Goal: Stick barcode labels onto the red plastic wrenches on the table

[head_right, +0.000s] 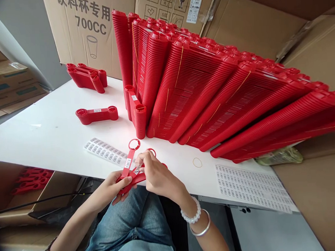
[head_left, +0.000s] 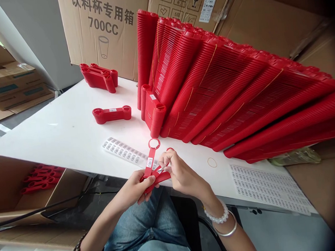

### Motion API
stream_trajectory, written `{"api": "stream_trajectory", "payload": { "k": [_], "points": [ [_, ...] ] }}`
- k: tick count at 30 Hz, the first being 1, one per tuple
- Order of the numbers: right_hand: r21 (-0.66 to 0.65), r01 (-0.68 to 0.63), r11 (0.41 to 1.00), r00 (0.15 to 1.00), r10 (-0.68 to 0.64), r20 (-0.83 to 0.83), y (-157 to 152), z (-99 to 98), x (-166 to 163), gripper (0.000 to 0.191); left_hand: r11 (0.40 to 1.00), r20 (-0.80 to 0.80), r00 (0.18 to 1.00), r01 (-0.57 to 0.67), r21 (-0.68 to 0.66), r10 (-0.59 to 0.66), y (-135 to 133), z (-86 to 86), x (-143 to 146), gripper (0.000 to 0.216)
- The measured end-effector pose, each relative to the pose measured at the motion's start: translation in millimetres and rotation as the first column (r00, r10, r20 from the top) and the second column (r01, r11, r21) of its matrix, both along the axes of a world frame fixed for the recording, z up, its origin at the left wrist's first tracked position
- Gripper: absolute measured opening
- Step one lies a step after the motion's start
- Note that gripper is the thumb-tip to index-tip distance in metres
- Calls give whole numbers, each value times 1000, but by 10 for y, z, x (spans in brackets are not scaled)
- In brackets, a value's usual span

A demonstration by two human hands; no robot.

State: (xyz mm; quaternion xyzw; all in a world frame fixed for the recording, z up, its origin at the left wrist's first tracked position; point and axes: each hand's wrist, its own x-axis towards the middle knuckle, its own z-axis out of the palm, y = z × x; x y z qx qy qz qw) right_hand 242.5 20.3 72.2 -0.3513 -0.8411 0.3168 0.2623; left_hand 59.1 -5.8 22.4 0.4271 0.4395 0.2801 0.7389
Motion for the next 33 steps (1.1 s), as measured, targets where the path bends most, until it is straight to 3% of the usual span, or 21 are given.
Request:
{"api": "stream_trajectory", "payload": {
  "k": [7, 11, 15, 18, 23, 33],
  "points": [
    [-56, -48, 997, 997, 44, -67, 68, -74, 58, 33, 999, 38, 999, 29, -20, -28, 23, 15, -8, 51],
    [-142, -79, 987, 986, 56, -160, 38, -19, 84, 22, 1000, 31, 999, 13, -15, -13, 28, -25, -37, 49],
    [-273, 26, 962, 938, -117, -325, -15, 138, 97, 13, 1000, 1, 1000, -20, 22, 20, 10, -15, -79, 47],
    [-301, 124, 945, 944, -206, -258, -24, 260, 53, 17, 998, -30, 999, -13, 69, 15, 9, 27, -78, 48],
    [-201, 171, 964, 971, -200, -129, 31, 368, -70, 34, 997, -77, 997, -9, 80, 15, 26, 51, -41, 50],
    [-160, 213, 964, 976, -219, -19, 52, 260, -160, 49, 992, -111, 993, -31, 123, 45, 4, 106, -47, 47]
  ]
}}
